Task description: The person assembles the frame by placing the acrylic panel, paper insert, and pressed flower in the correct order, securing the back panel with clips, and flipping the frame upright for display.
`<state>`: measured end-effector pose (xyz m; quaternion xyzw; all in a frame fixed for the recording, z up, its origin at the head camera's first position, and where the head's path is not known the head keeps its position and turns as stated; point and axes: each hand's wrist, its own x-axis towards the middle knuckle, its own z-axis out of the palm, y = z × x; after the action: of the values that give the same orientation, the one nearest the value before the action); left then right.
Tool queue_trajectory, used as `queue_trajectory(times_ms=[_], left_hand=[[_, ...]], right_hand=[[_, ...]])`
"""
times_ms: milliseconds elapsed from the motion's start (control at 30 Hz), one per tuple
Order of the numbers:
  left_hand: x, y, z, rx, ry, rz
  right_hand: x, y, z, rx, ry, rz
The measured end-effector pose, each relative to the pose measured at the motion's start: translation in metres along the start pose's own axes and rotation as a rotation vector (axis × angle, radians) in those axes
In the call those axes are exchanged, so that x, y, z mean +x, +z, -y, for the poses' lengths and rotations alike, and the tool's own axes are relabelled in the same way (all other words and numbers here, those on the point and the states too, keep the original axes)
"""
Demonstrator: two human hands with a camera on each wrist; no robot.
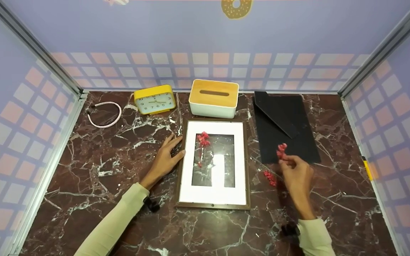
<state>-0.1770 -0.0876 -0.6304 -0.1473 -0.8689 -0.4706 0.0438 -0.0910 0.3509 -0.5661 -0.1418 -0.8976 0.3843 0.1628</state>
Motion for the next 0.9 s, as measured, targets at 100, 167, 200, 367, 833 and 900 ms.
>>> queue_trajectory(times_ms=[100,167,200,367,833,900], left_hand=[[0.0,0.0,0.0,0.003,-0.006,0.001],[0.0,0.0,0.0,0.003,-0.01,0.002],[0.0,0.0,-0.001,0.005,-0.01,0.003],[0.0,0.0,-0.001,0.003,-0.006,0.002],[0.0,-0.001,0.0,0.0,-0.018,0.021],[0.001,-0.001,0.001,-0.002,-0.015,0.02]], right_hand=[[0.002,0.011,0.011,0.034,-0.003,0.033],[0.004,0.018,0.018,0.049,-0.008,0.052],[0.004,0.021,0.021,0.062,-0.013,0.067],[0.006,0.035,0.036,0.115,-0.047,0.109],[0.014,0.073,0.063,0.212,-0.105,0.209],[0.016,0.078,0.066,0.224,-0.11,0.222]])
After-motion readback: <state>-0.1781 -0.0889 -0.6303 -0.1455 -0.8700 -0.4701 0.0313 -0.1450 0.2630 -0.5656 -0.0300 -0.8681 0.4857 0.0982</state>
